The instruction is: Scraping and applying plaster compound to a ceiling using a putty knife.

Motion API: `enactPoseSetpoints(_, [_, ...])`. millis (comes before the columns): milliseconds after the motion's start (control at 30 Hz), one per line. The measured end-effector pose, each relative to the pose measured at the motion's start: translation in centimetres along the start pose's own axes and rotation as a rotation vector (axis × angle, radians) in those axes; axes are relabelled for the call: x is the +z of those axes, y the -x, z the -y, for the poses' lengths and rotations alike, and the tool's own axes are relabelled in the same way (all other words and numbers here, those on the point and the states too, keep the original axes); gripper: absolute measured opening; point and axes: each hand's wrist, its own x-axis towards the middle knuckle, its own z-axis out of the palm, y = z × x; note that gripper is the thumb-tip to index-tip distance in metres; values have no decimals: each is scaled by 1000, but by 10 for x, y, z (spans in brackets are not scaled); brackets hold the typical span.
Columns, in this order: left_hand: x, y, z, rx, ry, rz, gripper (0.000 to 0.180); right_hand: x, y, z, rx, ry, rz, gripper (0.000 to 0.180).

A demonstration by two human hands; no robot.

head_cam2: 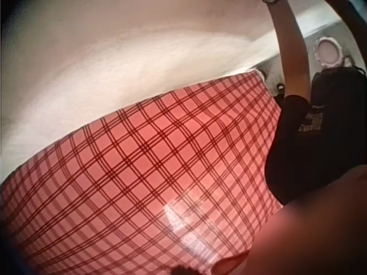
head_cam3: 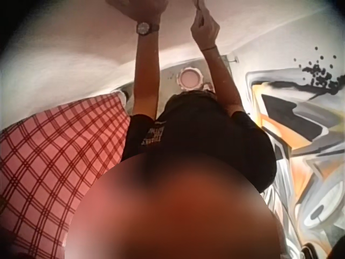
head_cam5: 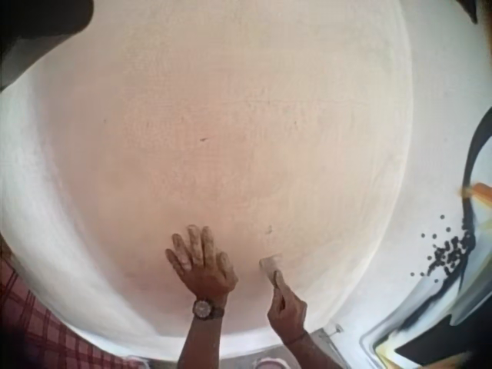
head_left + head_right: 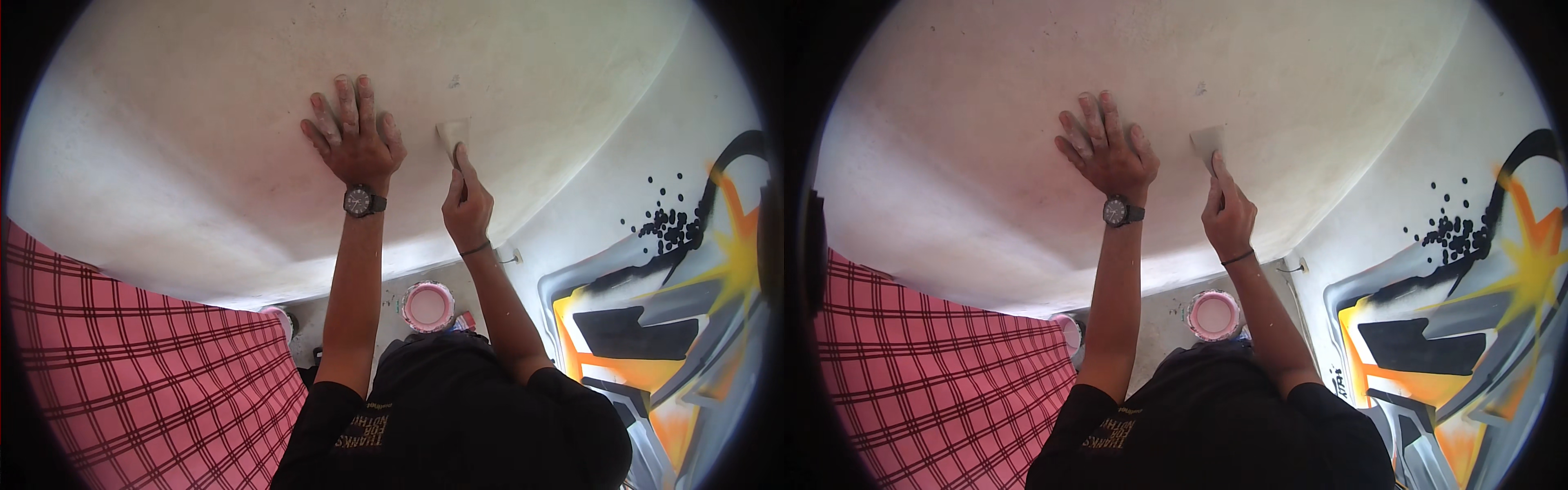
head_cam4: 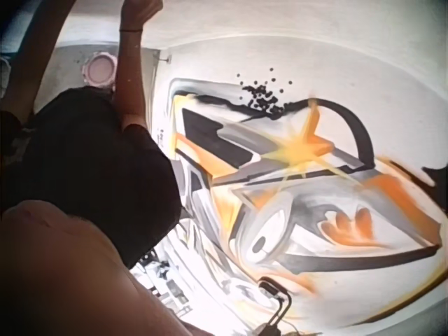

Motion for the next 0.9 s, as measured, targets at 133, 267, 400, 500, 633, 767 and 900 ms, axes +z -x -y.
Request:
enactPoseSetpoints(133, [-3,1,4,54,-28,1,57,-1,-3,5,32,-11,39,39])
enactPoseSetpoints(267, [-5,0,6,53,-24,11,57,-4,-17,21,64,-44,22,39])
enactPoseSetpoints(400, [-3,0,3,53,-32,16,56,-5,3,-12,-37,45,-34,41])
enactPoseSetpoints(500, [-3,-1,6,50,-49,24,56,-4,5,-8,-37,-8,-23,41])
enactPoseSetpoints(633, [-1,0,6,56,-49,23,57,0,3,-3,37,-47,-15,41])
enactPoseSetpoints(767, [0,-5,5,14,-11,-9,53,-5,14,-18,42,37,62,40])
enactPoseSetpoints(900, [-16,8,11,32,-35,22,54,5,9,-17,-128,49,-71,41])
